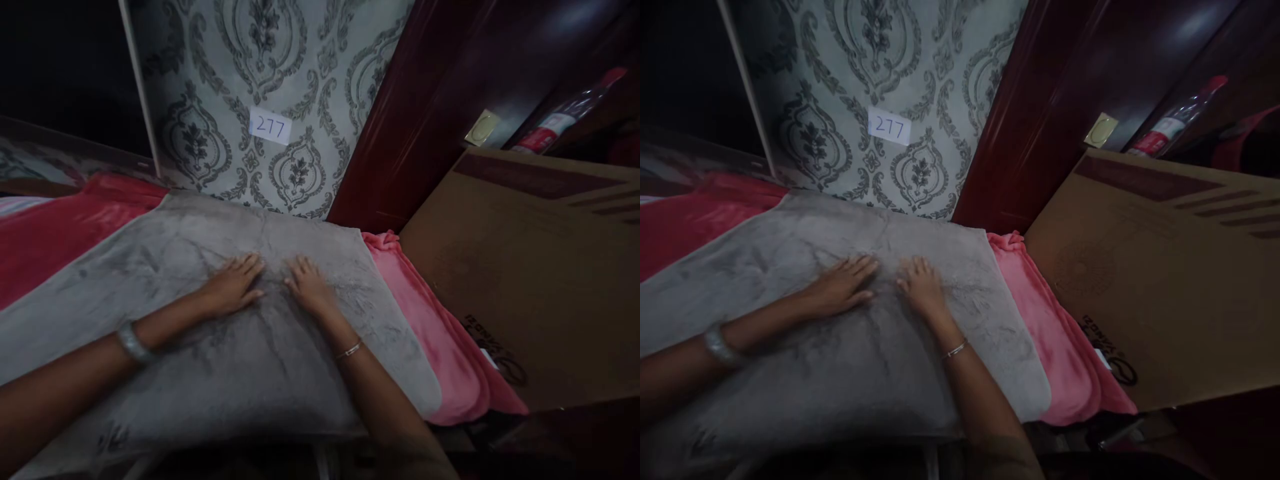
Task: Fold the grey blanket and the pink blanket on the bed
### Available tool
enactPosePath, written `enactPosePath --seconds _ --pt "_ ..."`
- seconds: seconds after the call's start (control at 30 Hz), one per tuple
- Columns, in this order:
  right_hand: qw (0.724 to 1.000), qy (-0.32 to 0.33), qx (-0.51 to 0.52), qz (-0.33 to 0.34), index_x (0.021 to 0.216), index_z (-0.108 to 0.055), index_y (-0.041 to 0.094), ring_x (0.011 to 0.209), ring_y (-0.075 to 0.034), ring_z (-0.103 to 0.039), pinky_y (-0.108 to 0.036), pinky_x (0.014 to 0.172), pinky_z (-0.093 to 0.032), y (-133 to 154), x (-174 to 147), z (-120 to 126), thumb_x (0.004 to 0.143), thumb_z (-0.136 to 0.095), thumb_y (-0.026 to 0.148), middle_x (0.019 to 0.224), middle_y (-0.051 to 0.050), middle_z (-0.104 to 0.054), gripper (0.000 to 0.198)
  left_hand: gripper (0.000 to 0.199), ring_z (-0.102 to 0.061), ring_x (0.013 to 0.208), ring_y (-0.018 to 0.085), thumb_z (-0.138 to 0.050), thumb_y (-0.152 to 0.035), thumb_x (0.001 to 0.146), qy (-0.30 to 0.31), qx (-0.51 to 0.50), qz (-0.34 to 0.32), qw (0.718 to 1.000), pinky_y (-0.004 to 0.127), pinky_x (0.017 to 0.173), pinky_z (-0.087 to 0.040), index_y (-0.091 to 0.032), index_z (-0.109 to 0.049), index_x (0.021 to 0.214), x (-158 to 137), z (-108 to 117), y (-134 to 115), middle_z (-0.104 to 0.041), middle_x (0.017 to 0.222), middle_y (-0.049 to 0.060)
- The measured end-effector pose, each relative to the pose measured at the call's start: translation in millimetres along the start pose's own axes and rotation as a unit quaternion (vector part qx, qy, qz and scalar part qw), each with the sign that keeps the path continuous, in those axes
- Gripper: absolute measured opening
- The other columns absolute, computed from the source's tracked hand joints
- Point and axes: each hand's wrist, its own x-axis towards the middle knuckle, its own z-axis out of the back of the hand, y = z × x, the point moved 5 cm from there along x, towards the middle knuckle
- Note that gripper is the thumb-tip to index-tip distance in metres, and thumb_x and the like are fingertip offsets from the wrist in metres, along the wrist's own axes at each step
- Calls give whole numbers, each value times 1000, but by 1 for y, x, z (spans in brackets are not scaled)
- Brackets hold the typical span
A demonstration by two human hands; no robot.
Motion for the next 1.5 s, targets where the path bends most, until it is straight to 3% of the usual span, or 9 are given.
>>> enactPosePath --seconds 0.1,0.17,0.6,0.73,0.97,1.1,1.23,1.33,1.5 --pt "999 46 3 10 154 -32 30 151 -30 -16 -59 117 -16 12 -1 -21 101 -37 48 163 -5 -23 56 73 -28 147 33 -36 -65 90 63 -19 -42 997 51 119 -20 -23 -42 149 11 -35 -17 -37 157 13" --pt "999 50 8 9 155 -31 31 151 -30 -15 -59 118 -14 11 -5 -28 102 -35 50 163 -5 -22 57 71 -24 148 35 -34 -65 92 74 -26 -49 996 56 119 -17 -25 -40 151 8 -46 -16 -32 160 13" --pt "998 55 5 -2 155 -31 31 151 -29 -16 -56 119 -13 7 -6 -32 102 -35 50 164 -3 -21 57 83 -25 149 32 -32 -71 89 95 -5 9 995 52 121 -16 -16 -38 151 -1 -35 -15 -31 159 17" --pt "998 56 0 1 155 -31 30 150 -29 -16 -55 119 -13 8 -8 -33 102 -34 50 163 -4 -22 57 84 -22 149 35 -34 -71 89 124 11 73 990 56 119 -17 -16 -35 153 -7 -26 12 -27 160 18" --pt "998 68 -15 -9 155 -31 31 151 -27 -15 -52 119 -13 7 -8 -36 102 -30 50 164 -2 -19 56 79 -13 151 36 -28 -64 91 165 65 270 946 60 118 -12 -18 -26 156 -54 12 122 -17 164 16" --pt "997 72 -19 -7 155 -30 31 151 -27 -13 -52 119 -13 7 -8 -37 102 -31 50 164 -1 -20 56 77 -14 151 35 -21 -59 93 147 76 349 922 60 117 -16 -14 -25 156 -86 32 164 -16 164 16" --pt "997 73 -19 -11 155 -31 30 151 -26 -14 -51 120 -13 7 -9 -36 102 -31 49 164 -1 -20 56 76 -20 150 35 -19 -54 93 150 92 376 910 60 116 -21 -11 -28 154 -97 39 175 -21 163 17" --pt "997 76 -18 -14 155 -31 31 151 -26 -14 -51 119 -13 9 -9 -38 102 -32 48 164 -1 -19 56 74 -25 147 37 -21 -54 93 139 113 375 910 63 112 -26 -10 -38 150 -88 41 171 -26 161 19" --pt "996 80 -12 -24 156 -29 28 151 -25 -16 -49 119 -18 2 6 -31 101 -35 45 164 -4 -21 58 71 -14 152 31 -24 -52 94 158 72 243 954 60 118 -14 -16 -27 155 -33 23 143 -18 164 14"
